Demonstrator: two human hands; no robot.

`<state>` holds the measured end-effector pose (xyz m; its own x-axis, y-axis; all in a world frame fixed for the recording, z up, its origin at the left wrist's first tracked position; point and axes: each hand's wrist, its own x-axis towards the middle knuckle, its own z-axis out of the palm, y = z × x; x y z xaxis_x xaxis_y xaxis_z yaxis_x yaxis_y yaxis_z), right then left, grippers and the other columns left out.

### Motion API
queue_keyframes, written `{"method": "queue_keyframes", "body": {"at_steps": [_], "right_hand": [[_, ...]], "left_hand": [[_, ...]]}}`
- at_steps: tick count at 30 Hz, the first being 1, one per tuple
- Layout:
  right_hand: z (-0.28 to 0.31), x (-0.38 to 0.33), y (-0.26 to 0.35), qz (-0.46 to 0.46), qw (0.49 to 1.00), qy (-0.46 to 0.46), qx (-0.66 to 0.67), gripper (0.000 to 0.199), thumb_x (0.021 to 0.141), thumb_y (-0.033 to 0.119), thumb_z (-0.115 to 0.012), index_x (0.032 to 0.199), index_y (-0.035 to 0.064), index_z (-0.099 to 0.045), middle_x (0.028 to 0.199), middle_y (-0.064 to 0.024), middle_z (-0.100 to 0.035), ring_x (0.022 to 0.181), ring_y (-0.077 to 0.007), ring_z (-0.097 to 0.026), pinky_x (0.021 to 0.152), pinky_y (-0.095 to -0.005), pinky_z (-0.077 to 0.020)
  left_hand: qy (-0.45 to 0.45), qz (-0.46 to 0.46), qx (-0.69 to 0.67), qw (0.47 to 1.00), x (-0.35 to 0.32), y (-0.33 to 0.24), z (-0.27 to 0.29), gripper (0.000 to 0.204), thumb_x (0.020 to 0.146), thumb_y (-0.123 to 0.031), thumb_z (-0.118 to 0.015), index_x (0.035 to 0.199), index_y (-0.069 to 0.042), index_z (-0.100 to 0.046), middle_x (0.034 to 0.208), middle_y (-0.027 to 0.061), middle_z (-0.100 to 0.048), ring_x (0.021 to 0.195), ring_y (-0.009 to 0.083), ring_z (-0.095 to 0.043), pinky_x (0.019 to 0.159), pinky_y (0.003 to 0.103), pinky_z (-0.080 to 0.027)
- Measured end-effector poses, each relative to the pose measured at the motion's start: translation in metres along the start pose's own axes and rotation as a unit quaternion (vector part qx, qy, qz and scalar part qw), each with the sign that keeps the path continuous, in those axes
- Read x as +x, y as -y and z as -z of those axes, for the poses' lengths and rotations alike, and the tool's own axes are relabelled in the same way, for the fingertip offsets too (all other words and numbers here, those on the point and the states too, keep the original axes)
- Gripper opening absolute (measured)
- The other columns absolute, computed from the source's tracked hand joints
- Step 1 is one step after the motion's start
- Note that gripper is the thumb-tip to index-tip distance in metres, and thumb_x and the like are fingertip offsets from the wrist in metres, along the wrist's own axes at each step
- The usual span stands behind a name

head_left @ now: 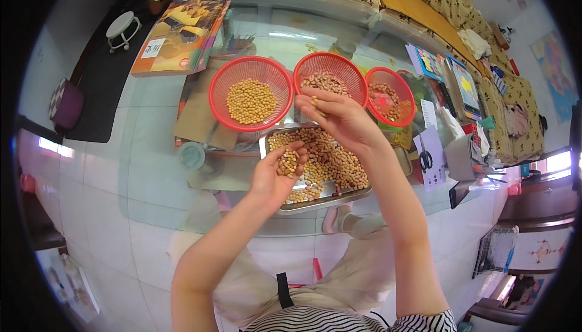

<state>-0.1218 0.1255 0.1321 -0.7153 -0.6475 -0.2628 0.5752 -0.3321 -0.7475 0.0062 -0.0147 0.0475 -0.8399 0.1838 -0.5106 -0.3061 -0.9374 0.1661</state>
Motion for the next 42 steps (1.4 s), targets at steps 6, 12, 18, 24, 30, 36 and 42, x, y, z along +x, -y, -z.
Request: {"method": "queue_keyframes", "body": {"at_steps": [6,12,18,24,30,36,42], "right_hand": [[-0.018,0.036,-0.019,-0.057,0.998,-0.02,-0.028,0.038,0.097,-0.001,-0.05,0.132,-0.0137,-0.044,0.132,-0.0231,-0.052,0.121,-0.024,-0.056,0.102,-0.0264,-0.05],[-0.027,0.048,-0.027,-0.05,0.997,-0.025,-0.059,0.033,0.097,0.008,-0.056,0.126,-0.008,-0.054,0.121,-0.0139,-0.061,0.111,-0.0158,-0.062,0.095,-0.0204,-0.0539],[-0.032,0.052,-0.027,-0.05,0.996,-0.01,-0.078,0.033,0.098,0.013,-0.056,0.125,-0.0068,-0.056,0.116,-0.0103,-0.063,0.105,-0.0127,-0.063,0.092,-0.0196,-0.0548],[-0.026,0.056,-0.028,-0.061,0.989,0.001,-0.132,0.033,0.1,0.02,-0.054,0.125,-0.0022,-0.059,0.099,-0.0019,-0.063,0.085,-0.0056,-0.06,0.071,-0.0162,-0.0524],[-0.023,0.058,-0.029,-0.081,0.992,0.004,-0.098,0.04,0.103,0.028,-0.049,0.123,-0.006,-0.056,0.097,-0.005,-0.063,0.084,-0.0102,-0.058,0.071,-0.0221,-0.0493],[-0.033,0.051,-0.027,-0.081,0.997,-0.002,0.006,0.04,0.095,0.004,-0.045,0.13,-0.0171,-0.041,0.115,-0.0226,-0.057,0.102,-0.0255,-0.06,0.094,-0.0315,-0.0512],[-0.029,0.046,-0.023,-0.074,0.996,0.038,-0.042,0.051,0.087,-0.012,-0.042,0.138,-0.0175,-0.033,0.13,-0.028,-0.05,0.117,-0.0286,-0.057,0.101,-0.033,-0.0498]], "left_hand": [[0.024,-0.018,0.0,1.0,-0.001,-0.001,-0.001,0.033,0.101,-0.018,-0.04,0.121,0.005,-0.053,0.106,0.0135,-0.063,0.093,0.021,-0.061,0.078,0.031,-0.051],[0.01,-0.025,0.011,1.0,-0.007,-0.004,-0.009,0.035,0.102,-0.019,-0.039,0.123,0.006,-0.053,0.105,0.0129,-0.063,0.092,0.0203,-0.061,0.079,0.03,-0.049],[0.006,-0.023,0.007,1.0,-0.005,-0.003,-0.007,0.035,0.102,-0.02,-0.038,0.121,0.006,-0.055,0.104,0.0121,-0.063,0.092,0.0202,-0.06,0.078,0.029,-0.049],[0.007,-0.026,0.008,1.0,-0.004,-0.003,-0.008,0.035,0.102,-0.02,-0.038,0.12,0.006,-0.055,0.103,0.012,-0.064,0.091,0.0205,-0.061,0.077,0.029,-0.049],[0.01,-0.024,0.003,1.0,-0.003,-0.003,-0.007,0.035,0.102,-0.019,-0.038,0.118,0.006,-0.056,0.103,0.0121,-0.064,0.091,0.021,-0.061,0.077,0.03,-0.049],[0.014,-0.029,0.009,0.999,-0.006,-0.003,-0.008,0.034,0.102,-0.019,-0.038,0.117,0.005,-0.056,0.103,0.0122,-0.063,0.092,0.0205,-0.061,0.077,0.03,-0.049],[0.017,-0.027,0.002,0.999,-0.004,-0.002,-0.007,0.035,0.102,-0.02,-0.038,0.118,0.006,-0.055,0.103,0.0123,-0.063,0.092,0.0204,-0.061,0.078,0.029,-0.049]]}}
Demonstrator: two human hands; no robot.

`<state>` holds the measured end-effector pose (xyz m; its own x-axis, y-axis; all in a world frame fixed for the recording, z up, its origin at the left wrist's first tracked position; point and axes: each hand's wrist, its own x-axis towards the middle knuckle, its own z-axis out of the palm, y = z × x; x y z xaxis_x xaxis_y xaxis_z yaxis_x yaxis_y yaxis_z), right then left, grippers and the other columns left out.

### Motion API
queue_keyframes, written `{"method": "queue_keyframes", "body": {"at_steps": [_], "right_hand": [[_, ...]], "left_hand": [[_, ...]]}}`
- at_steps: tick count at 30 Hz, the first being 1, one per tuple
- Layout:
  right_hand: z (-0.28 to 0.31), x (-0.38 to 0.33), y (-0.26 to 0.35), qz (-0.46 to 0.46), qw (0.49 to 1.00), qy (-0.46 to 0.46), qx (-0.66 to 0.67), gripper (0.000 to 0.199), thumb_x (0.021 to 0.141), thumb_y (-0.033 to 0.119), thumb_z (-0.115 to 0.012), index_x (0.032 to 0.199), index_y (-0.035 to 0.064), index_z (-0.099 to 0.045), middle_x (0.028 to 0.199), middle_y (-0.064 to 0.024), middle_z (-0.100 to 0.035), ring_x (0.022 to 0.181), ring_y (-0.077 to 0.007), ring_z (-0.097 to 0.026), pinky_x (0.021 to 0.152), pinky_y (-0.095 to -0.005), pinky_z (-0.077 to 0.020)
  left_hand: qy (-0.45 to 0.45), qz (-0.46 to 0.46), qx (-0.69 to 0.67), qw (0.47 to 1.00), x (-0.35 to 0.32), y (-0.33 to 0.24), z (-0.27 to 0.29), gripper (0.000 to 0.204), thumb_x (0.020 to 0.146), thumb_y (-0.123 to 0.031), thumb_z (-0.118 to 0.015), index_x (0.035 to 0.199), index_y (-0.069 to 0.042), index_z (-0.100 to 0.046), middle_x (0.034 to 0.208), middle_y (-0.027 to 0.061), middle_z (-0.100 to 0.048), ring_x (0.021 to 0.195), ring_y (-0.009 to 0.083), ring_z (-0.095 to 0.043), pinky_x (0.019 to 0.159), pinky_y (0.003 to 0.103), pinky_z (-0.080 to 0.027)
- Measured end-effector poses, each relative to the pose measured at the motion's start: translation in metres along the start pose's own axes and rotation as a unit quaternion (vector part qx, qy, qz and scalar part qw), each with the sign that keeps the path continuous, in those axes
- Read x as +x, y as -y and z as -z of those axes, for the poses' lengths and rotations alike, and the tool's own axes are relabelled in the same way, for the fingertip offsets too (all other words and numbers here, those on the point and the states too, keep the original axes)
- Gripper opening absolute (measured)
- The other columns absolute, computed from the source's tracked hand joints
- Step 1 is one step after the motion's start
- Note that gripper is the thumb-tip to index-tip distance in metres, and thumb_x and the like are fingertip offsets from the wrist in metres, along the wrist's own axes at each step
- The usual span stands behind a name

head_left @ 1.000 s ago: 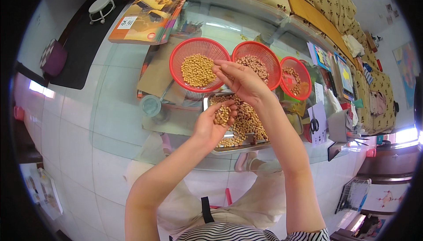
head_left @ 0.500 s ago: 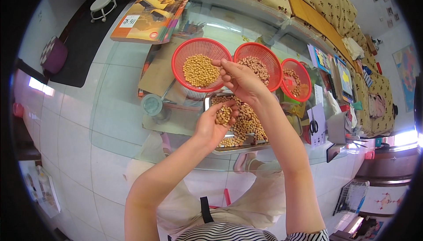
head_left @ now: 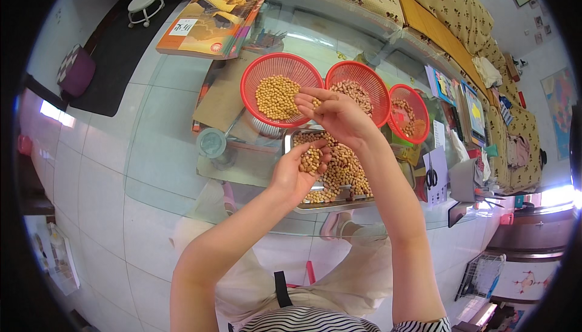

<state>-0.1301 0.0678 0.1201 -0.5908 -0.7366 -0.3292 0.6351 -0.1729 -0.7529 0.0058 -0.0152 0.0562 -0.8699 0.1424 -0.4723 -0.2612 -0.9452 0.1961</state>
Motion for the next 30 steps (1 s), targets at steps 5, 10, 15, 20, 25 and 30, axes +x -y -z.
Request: {"method": "queue_keyframes", "body": {"at_steps": [5,10,15,20,25,30], "right_hand": [[-0.005,-0.002,0.001,0.0,1.0,-0.003,-0.03,0.048,0.088,-0.012,-0.041,0.136,-0.0166,-0.036,0.132,-0.0271,-0.05,0.122,-0.0279,-0.055,0.105,-0.0322,-0.0477],[-0.014,-0.002,0.003,-0.004,0.999,-0.017,-0.049,0.048,0.094,-0.007,-0.042,0.14,-0.0165,-0.03,0.138,-0.0289,-0.044,0.129,-0.0295,-0.05,0.107,-0.0296,-0.0455],[-0.016,0.002,0.004,-0.004,0.997,-0.019,-0.071,0.051,0.094,-0.008,-0.041,0.141,-0.017,-0.026,0.143,-0.0298,-0.038,0.132,-0.0302,-0.047,0.107,-0.0287,-0.0448],[-0.014,0.006,0.002,0.0,0.998,-0.025,-0.062,0.051,0.093,-0.009,-0.042,0.141,-0.0175,-0.026,0.143,-0.03,-0.037,0.132,-0.032,-0.046,0.108,-0.0296,-0.0441],[-0.014,0.006,0.001,0.0,0.997,-0.035,-0.062,0.051,0.09,-0.012,-0.039,0.14,-0.0174,-0.028,0.143,-0.03,-0.035,0.133,-0.0329,-0.045,0.109,-0.03,-0.0436],[-0.009,0.008,0.0,0.004,0.999,-0.023,-0.046,0.051,0.09,-0.014,-0.04,0.139,-0.019,-0.029,0.138,-0.0303,-0.039,0.127,-0.0313,-0.05,0.106,-0.0286,-0.0461]], "left_hand": [[0.001,0.0,0.001,1.0,0.001,0.001,0.002,0.036,0.102,-0.02,-0.037,0.119,0.006,-0.055,0.103,0.0127,-0.063,0.092,0.0206,-0.061,0.077,0.03,-0.049],[-0.002,-0.003,0.005,1.0,0.001,0.001,0.001,0.036,0.102,-0.02,-0.037,0.118,0.007,-0.055,0.103,0.0129,-0.064,0.092,0.021,-0.062,0.076,0.03,-0.049],[-0.009,-0.003,0.002,1.0,-0.001,0.0,-0.002,0.034,0.102,-0.019,-0.037,0.116,0.006,-0.055,0.103,0.0129,-0.064,0.092,0.021,-0.062,0.076,0.03,-0.049],[-0.002,-0.002,0.0,1.0,-0.002,-0.001,-0.002,0.034,0.102,-0.019,-0.037,0.116,0.006,-0.055,0.103,0.0127,-0.063,0.091,0.0209,-0.061,0.077,0.03,-0.049],[-0.005,-0.003,0.003,1.0,-0.003,-0.001,-0.004,0.034,0.102,-0.019,-0.037,0.116,0.006,-0.055,0.103,0.0129,-0.063,0.091,0.0207,-0.061,0.077,0.03,-0.049],[-0.008,-0.004,0.005,1.0,-0.004,-0.001,-0.005,0.034,0.102,-0.019,-0.036,0.117,0.006,-0.054,0.104,0.0129,-0.063,0.091,0.0206,-0.061,0.077,0.03,-0.049]]}}
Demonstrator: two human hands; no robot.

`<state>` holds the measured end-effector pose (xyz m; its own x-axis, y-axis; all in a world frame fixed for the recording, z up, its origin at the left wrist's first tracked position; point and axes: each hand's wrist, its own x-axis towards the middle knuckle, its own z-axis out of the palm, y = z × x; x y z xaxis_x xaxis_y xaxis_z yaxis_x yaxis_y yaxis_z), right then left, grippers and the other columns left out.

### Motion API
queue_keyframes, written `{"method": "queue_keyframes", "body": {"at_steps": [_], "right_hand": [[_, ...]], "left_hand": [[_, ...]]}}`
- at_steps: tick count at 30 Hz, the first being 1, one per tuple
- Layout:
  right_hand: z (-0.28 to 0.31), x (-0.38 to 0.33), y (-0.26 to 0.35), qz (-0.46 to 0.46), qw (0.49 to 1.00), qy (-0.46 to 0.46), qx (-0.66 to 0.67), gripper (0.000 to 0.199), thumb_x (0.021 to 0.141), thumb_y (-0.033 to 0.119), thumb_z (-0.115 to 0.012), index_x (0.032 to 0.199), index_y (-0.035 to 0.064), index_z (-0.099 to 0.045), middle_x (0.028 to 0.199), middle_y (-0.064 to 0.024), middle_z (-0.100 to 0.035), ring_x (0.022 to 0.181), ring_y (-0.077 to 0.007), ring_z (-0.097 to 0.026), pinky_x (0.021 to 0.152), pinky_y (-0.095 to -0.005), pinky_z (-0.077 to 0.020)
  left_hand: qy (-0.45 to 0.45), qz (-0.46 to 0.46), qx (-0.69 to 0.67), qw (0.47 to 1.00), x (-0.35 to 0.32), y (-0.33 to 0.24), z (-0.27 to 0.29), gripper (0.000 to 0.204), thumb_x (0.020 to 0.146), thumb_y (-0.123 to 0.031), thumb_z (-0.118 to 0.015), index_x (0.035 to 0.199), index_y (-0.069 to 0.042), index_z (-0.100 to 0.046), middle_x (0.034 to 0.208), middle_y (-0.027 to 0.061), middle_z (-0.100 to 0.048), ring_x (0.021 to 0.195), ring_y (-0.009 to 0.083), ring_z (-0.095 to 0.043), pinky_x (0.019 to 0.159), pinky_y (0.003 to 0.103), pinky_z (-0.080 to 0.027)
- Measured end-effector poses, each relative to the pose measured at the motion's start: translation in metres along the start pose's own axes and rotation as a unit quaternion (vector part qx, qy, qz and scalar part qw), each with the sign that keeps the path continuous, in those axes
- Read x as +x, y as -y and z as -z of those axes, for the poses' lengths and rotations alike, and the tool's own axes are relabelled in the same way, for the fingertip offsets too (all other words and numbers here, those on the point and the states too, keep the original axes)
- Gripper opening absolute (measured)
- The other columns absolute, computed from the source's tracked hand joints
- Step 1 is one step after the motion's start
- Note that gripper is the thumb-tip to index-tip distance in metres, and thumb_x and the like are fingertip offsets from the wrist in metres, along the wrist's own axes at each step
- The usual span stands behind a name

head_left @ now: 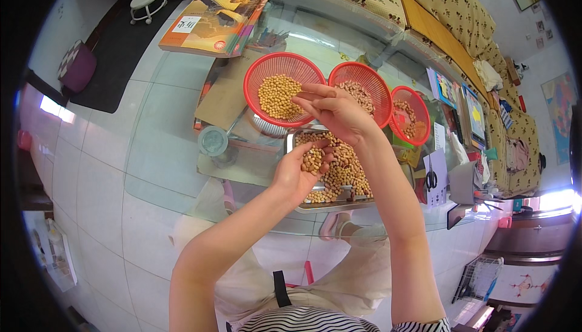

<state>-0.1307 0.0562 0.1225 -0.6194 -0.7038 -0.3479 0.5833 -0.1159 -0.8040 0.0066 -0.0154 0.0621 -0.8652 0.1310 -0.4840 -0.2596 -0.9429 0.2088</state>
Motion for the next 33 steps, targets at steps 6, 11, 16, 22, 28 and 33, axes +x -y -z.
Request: {"method": "queue_keyframes", "body": {"at_steps": [6,11,16,22,28,33], "right_hand": [[0.007,0.002,-0.002,-0.007,1.0,-0.017,0.017,0.053,0.088,-0.016,-0.041,0.14,-0.0174,-0.029,0.141,-0.0308,-0.034,0.129,-0.0324,-0.047,0.106,-0.0283,-0.0452],[0.009,0.003,-0.001,-0.004,1.0,0.005,0.026,0.057,0.087,-0.016,-0.042,0.142,-0.0142,-0.027,0.143,-0.0313,-0.028,0.131,-0.0338,-0.044,0.106,-0.0282,-0.0445],[0.008,0.004,-0.001,0.005,0.999,-0.004,0.043,0.055,0.089,-0.013,-0.046,0.142,-0.0123,-0.031,0.142,-0.0288,-0.036,0.133,-0.0332,-0.043,0.107,-0.0295,-0.0439],[0.007,0.008,-0.002,-0.007,1.0,-0.017,0.006,0.056,0.092,-0.003,-0.056,0.142,-0.0105,-0.032,0.133,-0.0246,-0.049,0.13,-0.0295,-0.048,0.107,-0.0287,-0.0443],[0.01,0.012,-0.004,-0.007,0.999,-0.017,0.026,0.053,0.094,0.003,-0.059,0.141,-0.008,-0.037,0.134,-0.0242,-0.049,0.129,-0.0278,-0.049,0.105,-0.0275,-0.0454],[0.011,0.007,-0.006,0.002,0.999,-0.009,-0.041,0.048,0.097,0.009,-0.056,0.141,-0.0053,-0.04,0.136,-0.0199,-0.05,0.127,-0.0247,-0.051,0.106,-0.0297,-0.043]], "left_hand": [[0.001,0.002,0.002,1.0,0.0,0.0,0.0,0.034,0.102,-0.018,-0.037,0.118,0.006,-0.054,0.104,0.0126,-0.064,0.091,0.0202,-0.062,0.076,0.03,-0.05],[-0.006,0.002,0.002,1.0,0.0,0.0,-0.001,0.033,0.102,-0.018,-0.038,0.118,0.006,-0.054,0.103,0.0124,-0.064,0.09,0.0202,-0.062,0.076,0.03,-0.05],[-0.004,0.001,0.0,1.0,0.001,0.001,0.0,0.033,0.101,-0.018,-0.039,0.118,0.006,-0.054,0.103,0.0124,-0.064,0.09,0.0203,-0.062,0.075,0.03,-0.05],[-0.008,0.004,0.0,1.0,0.002,0.001,0.001,0.034,0.101,-0.018,-0.038,0.118,0.006,-0.054,0.103,0.0128,-0.064,0.09,0.0204,-0.062,0.075,0.03,-0.05],[0.0,0.004,-0.002,1.0,0.002,0.001,0.002,0.034,0.102,-0.019,-0.038,0.118,0.006,-0.054,0.104,0.0134,-0.064,0.091,0.0205,-0.062,0.076,0.03,-0.05],[0.002,0.007,-0.004,1.0,0.002,0.002,0.003,0.034,0.102,-0.018,-0.037,0.119,0.007,-0.054,0.104,0.0132,-0.063,0.091,0.0206,-0.061,0.077,0.03,-0.049]]}}
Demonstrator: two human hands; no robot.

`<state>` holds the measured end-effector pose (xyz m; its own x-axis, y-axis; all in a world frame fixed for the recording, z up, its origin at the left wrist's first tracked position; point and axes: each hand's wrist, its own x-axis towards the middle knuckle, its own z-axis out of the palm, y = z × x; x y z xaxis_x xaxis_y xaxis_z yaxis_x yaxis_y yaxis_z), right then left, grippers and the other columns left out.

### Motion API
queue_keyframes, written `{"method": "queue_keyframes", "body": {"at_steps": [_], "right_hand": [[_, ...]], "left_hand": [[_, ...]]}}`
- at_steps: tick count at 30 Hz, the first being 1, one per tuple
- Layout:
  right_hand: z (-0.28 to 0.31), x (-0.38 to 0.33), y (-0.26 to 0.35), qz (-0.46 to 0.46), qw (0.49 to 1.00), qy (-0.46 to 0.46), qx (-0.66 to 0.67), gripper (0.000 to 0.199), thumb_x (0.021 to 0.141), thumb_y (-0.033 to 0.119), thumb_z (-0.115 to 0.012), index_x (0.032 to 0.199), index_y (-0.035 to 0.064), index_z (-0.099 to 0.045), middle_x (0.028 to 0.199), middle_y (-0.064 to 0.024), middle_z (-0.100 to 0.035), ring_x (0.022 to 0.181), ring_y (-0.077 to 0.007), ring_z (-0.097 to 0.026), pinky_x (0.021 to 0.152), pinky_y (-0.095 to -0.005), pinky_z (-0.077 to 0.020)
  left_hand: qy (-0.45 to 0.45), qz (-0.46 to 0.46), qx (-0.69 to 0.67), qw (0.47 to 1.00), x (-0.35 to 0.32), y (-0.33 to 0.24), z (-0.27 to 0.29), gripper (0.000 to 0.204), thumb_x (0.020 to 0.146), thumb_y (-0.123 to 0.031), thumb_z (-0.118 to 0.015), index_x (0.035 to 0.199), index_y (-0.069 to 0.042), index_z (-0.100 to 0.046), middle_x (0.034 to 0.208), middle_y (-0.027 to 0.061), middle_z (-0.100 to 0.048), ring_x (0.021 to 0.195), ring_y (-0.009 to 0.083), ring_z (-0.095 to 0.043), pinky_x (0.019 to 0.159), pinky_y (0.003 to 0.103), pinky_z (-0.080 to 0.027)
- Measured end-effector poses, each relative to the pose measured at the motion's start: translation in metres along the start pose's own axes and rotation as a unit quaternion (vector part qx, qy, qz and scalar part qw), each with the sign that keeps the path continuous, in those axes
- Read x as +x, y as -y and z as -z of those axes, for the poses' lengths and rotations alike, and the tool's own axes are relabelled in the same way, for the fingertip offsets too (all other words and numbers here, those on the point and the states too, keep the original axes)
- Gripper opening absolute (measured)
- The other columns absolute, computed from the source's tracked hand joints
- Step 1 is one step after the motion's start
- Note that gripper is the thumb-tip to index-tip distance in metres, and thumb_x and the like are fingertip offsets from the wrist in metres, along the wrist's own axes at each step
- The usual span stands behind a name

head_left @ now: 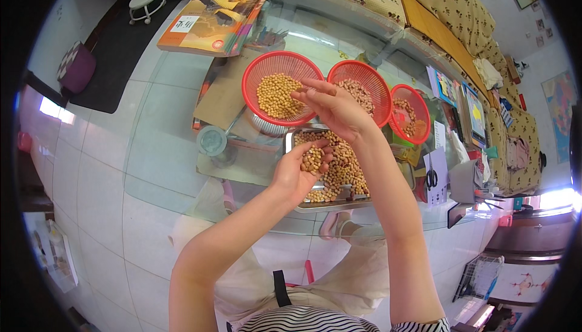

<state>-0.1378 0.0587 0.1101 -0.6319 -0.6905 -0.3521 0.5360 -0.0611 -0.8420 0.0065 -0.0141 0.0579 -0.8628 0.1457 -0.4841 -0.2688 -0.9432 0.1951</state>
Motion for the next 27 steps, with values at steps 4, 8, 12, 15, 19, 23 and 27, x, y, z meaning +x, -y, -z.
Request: {"method": "queue_keyframes", "body": {"at_steps": [4,8,12,15,19,23,27], "right_hand": [[-0.013,-0.003,0.002,0.024,0.994,-0.027,-0.106,0.042,0.098,0.012,-0.054,0.138,-0.0019,-0.047,0.135,-0.0134,-0.054,0.125,-0.019,-0.051,0.107,-0.0298,-0.0391],[-0.019,-0.004,0.007,0.089,0.948,-0.011,-0.306,0.035,0.096,0.01,-0.057,0.13,0.0024,-0.058,0.125,-0.0084,-0.063,0.119,-0.0151,-0.054,0.102,-0.0292,-0.0411],[-0.007,0.009,0.005,0.096,0.898,0.009,-0.429,0.026,0.09,0.006,-0.062,0.115,0.0031,-0.067,0.108,-0.007,-0.07,0.101,-0.0169,-0.065,0.088,-0.0306,-0.0506],[-0.002,0.016,0.008,0.115,0.843,0.036,-0.524,0.023,0.088,0.006,-0.065,0.11,0.002,-0.068,0.101,-0.0089,-0.072,0.095,-0.0177,-0.067,0.083,-0.0318,-0.0524],[-0.002,0.028,0.013,0.127,0.788,0.106,-0.593,0.021,0.081,0.004,-0.067,0.101,0.0007,-0.07,0.092,-0.012,-0.071,0.086,-0.0216,-0.068,0.077,-0.0328,-0.0532],[-0.007,0.038,0.016,0.102,0.759,0.18,-0.618,0.022,0.078,0.003,-0.067,0.099,0.0012,-0.07,0.091,-0.0129,-0.071,0.084,-0.0247,-0.068,0.077,-0.0341,-0.0533],[-0.012,0.047,0.01,0.103,0.756,0.202,-0.614,0.02,0.076,0.003,-0.066,0.096,0.0015,-0.071,0.089,-0.0144,-0.07,0.084,-0.0263,-0.068,0.074,-0.0351,-0.0531]], "left_hand": [[-0.006,0.002,0.0,1.0,-0.001,0.001,0.0,0.035,0.102,-0.018,-0.037,0.12,0.006,-0.053,0.104,0.013,-0.063,0.091,0.0207,-0.061,0.077,0.03,-0.05],[-0.014,0.003,-0.003,1.0,-0.003,0.0,-0.002,0.035,0.102,-0.018,-0.037,0.12,0.006,-0.054,0.104,0.0129,-0.063,0.091,0.0208,-0.061,0.077,0.03,-0.05],[-0.023,0.016,-0.001,1.0,-0.005,-0.001,-0.004,0.034,0.101,-0.018,-0.039,0.121,0.006,-0.054,0.104,0.013,-0.063,0.091,0.0211,-0.061,0.078,0.03,-0.05],[-0.013,0.033,0.0,0.999,-0.01,-0.004,-0.005,0.034,0.101,-0.018,-0.041,0.121,0.006,-0.054,0.105,0.013,-0.063,0.092,0.0212,-0.06,0.079,0.03,-0.049],[-0.014,0.041,0.001,0.999,-0.018,-0.012,-0.002,0.034,0.1,-0.018,-0.042,0.121,0.005,-0.054,0.107,0.0131,-0.062,0.094,0.021,-0.06,0.079,0.031,-0.049],[-0.024,0.059,-0.006,0.998,-0.021,-0.016,0.004,0.035,0.101,-0.02,-0.041,0.122,0.005,-0.054,0.108,0.0131,-0.062,0.093,0.0217,-0.06,0.079,0.032,-0.048],[-0.029,0.077,0.004,0.997,-0.024,-0.017,0.005,0.036,0.101,-0.02,-0.041,0.123,0.006,-0.054,0.109,0.0133,-0.062,0.094,0.0221,-0.06,0.079,0.032,-0.048]]}}
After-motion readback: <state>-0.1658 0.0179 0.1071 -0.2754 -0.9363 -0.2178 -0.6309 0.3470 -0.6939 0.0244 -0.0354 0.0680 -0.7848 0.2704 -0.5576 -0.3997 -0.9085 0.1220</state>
